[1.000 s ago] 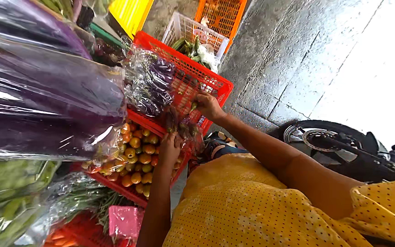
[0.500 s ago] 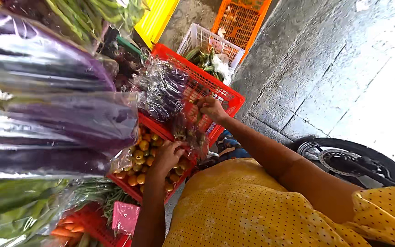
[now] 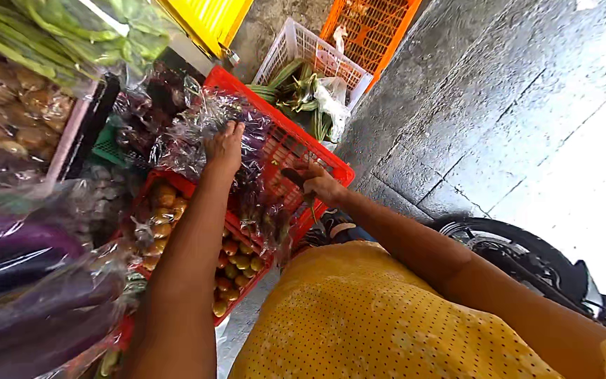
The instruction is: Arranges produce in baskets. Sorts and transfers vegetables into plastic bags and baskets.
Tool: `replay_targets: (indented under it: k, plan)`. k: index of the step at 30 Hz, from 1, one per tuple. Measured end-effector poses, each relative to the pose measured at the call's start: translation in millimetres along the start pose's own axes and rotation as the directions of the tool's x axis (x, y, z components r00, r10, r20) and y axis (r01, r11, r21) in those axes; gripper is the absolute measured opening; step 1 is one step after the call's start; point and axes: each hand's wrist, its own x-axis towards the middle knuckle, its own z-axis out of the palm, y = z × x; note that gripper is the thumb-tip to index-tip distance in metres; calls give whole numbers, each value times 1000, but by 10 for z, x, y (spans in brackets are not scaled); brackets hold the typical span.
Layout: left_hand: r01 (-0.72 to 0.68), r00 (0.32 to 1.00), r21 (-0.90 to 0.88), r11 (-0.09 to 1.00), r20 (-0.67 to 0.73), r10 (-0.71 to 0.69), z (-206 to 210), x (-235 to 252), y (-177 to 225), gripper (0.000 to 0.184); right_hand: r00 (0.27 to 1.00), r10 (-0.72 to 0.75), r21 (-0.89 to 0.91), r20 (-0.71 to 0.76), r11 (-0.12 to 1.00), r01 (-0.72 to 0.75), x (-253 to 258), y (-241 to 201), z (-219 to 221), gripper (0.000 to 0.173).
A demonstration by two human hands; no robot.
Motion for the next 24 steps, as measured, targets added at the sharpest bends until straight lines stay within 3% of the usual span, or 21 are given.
replay_targets:
  k: [5,8,11,13,16,19,24]
  plan:
    - [57,995,179,982,73,-71,-75,143,84,38,995,93,19,27,995,-93,32,26,-142,65]
    - [84,985,197,977,133,-111,-192,-25,250,21,989,135,46,54,989,-138,67,-103,-196,54]
    - [30,997,183,983,71,-44,-206,-322,324,14,990,131,62,58,989,-134,77,-215,-230,47]
    - [39,998,102,994,36,-43,-176,-552,353,20,992,114,85,61,989,-119,84,-298,-252,47]
    - [193,974,-169,967,150,-168,-141,-937,491,33,996,84,85,40,993,-88,123,-372,-266,47]
    - [348,927,-424,836,288,-240,-25,-1272,706,36,998,60,-9,32,998,-60,205,-392,-225,44]
    - [432,902,-668,606,322,-287,394,-1565,1033,37,996,80,-179,50,981,-70,295,-371,-74,47]
